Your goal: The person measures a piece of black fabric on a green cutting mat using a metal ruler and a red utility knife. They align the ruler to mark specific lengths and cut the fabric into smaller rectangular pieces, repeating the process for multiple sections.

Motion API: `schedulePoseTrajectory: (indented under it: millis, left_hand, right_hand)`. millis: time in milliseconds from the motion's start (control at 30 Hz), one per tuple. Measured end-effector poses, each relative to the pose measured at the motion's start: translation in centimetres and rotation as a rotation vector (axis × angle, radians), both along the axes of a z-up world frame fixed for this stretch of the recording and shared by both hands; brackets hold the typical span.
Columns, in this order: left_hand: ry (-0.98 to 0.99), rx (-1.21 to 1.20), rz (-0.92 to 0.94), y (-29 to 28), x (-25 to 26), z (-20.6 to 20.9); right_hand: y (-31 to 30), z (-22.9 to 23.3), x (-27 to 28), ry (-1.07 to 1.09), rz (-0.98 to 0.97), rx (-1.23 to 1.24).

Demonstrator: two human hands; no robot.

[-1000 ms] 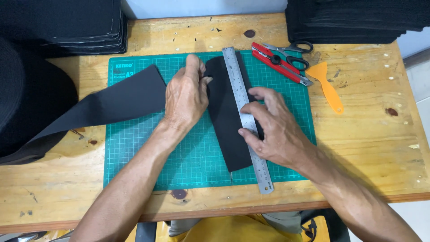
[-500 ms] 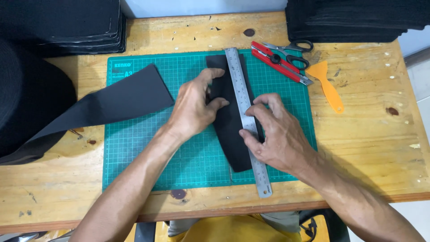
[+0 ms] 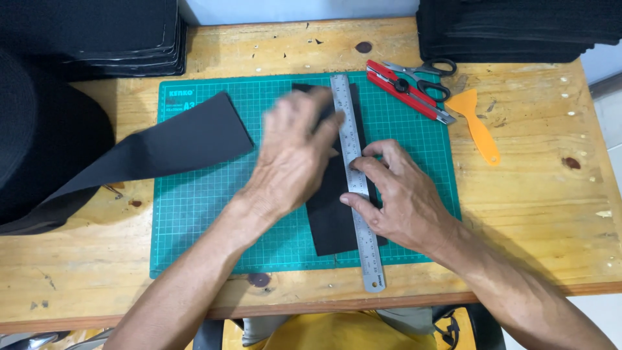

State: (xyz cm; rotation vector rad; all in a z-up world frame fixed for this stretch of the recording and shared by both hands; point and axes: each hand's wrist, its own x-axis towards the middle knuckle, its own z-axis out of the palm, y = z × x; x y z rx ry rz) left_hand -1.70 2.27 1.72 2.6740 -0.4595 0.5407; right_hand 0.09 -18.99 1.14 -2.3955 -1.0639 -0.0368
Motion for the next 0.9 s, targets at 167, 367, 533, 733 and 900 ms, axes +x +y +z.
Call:
schedulePoseTrajectory:
  millis: [167, 367, 533, 733, 900]
  left_hand:
    - [0.193, -0.115, -0.156, -0.1, 0.6, -3.1]
    - [0.334, -0.079, -0.242, 0.4, 0.3, -1.7]
    - [0.344, 0.034, -0.24, 0.0, 0.1, -2.5]
    - [0.341, 0.074, -0.214, -0.3, -0.1, -2.7]
    - [0.399, 0.108, -0.206, -0.6, -0.1, -2.6]
  right_hand:
    - [-1.0, 0.1, 0.9, 0.128, 0.045, 0.066]
    - [-3.1, 2.6, 2.6, 0.427, 0.065, 0.008]
    - [-5.0, 3.2, 3.7, 0.659, 0.267, -0.403]
    - [-4.1, 2.2, 2.3, 0.526, 0.373, -0.529]
    - [-4.2, 2.5, 2.3, 0.361, 0.534, -0.22]
